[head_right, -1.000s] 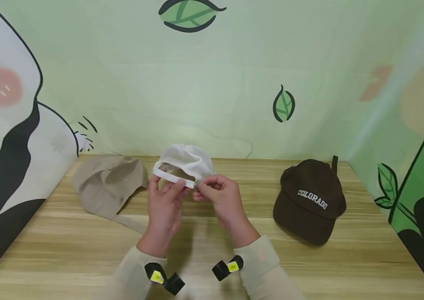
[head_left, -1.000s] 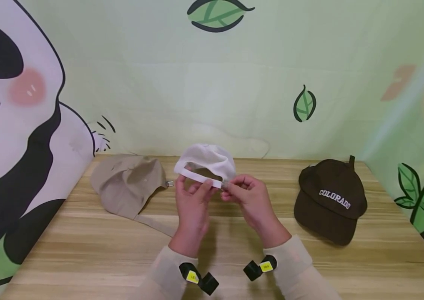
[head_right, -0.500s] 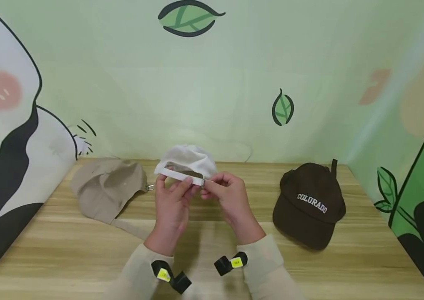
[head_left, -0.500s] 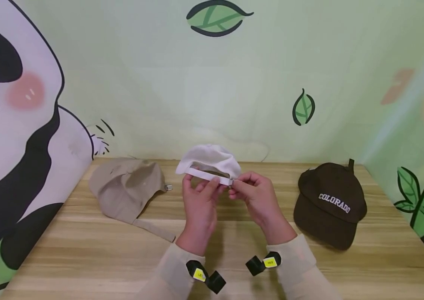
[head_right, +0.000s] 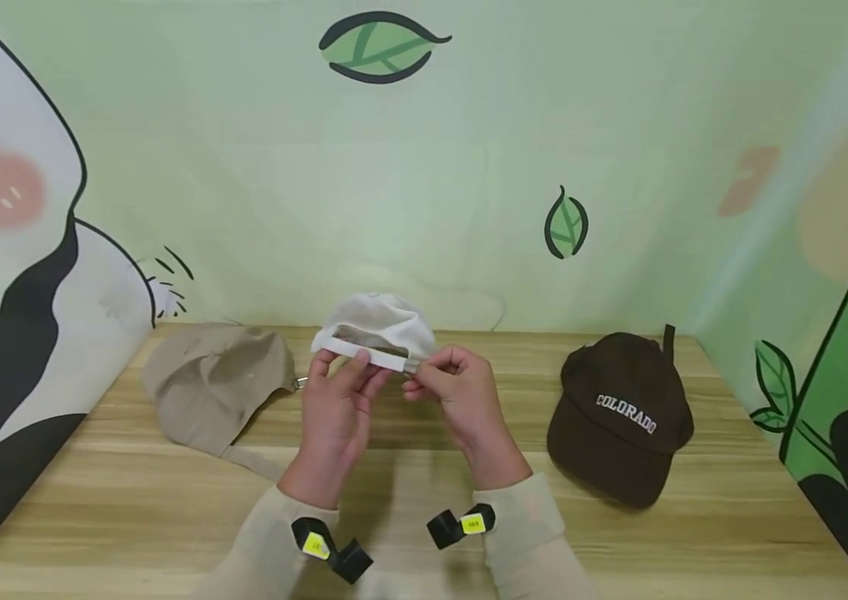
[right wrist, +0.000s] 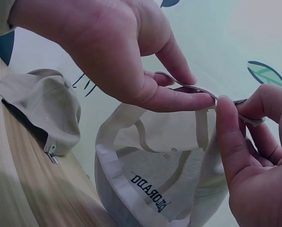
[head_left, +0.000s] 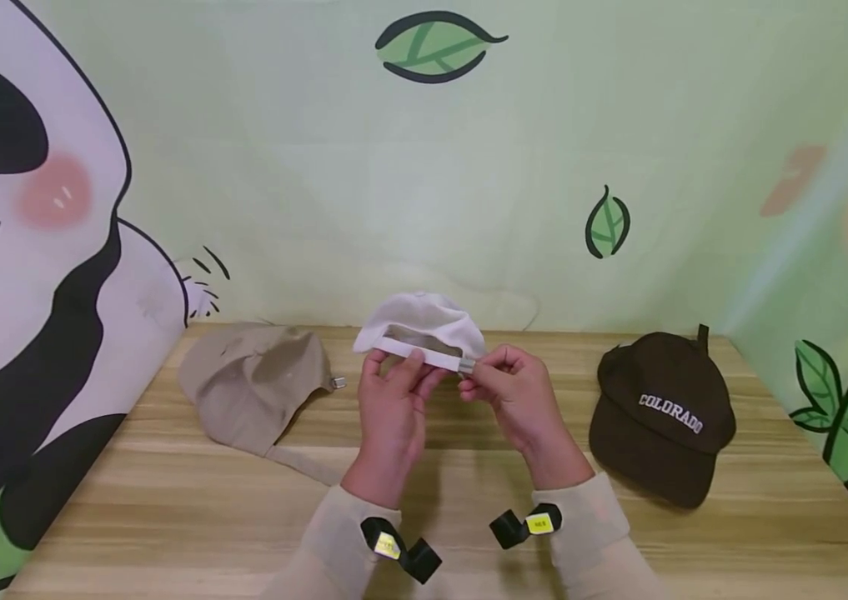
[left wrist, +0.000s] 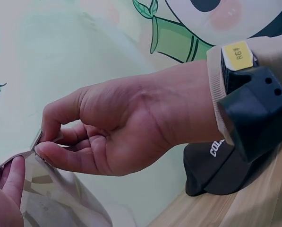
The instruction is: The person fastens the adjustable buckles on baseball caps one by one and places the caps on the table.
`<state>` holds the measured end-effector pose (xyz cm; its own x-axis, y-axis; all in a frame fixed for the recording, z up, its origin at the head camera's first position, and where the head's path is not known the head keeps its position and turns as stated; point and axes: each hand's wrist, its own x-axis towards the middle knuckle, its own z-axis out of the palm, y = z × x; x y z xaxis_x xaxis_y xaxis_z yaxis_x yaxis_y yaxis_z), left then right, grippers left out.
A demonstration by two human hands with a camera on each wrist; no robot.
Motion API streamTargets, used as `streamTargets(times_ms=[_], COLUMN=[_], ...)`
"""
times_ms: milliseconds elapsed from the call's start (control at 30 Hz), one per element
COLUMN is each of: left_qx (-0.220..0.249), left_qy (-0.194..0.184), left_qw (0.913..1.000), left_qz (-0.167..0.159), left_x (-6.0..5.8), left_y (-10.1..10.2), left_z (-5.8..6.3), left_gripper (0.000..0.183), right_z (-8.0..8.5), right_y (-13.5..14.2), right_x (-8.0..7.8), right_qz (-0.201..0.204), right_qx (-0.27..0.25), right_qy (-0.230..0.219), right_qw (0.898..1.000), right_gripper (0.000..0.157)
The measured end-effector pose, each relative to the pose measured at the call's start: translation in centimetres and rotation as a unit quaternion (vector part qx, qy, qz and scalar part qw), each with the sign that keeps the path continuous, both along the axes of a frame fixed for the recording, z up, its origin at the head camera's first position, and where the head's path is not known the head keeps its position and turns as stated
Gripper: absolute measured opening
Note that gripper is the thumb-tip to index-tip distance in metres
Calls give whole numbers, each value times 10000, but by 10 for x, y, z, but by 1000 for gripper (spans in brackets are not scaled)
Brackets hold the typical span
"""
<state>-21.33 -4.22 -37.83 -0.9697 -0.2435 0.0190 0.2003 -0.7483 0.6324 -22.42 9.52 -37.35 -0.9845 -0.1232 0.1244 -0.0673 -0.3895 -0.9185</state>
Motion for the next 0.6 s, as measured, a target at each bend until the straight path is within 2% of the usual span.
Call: streamTargets(times_ms=[133,267,400,600], left_qx=[70,94,64,47], left_qy=[3,32,16,-68], left_qw=[10000,9999,10000,10000], left_qz=[-3,52,50,46], left_x=[-1,1,1,0], left_y=[2,4,3,1], left_z=[-1,-1,-1,-1], left_gripper=[23,22,25,27], right_z=[1,-1,-4,-3], right_y=[1,5,8,8], right_x=[-1,-1,-2,-1], right_qz=[31,274,431,353], right_qx=[-34,142,347,506], right_qy=[-71,-73,102,341], right_qw=[10000,9995,9984,9975], right_gripper=[25,19,19,22])
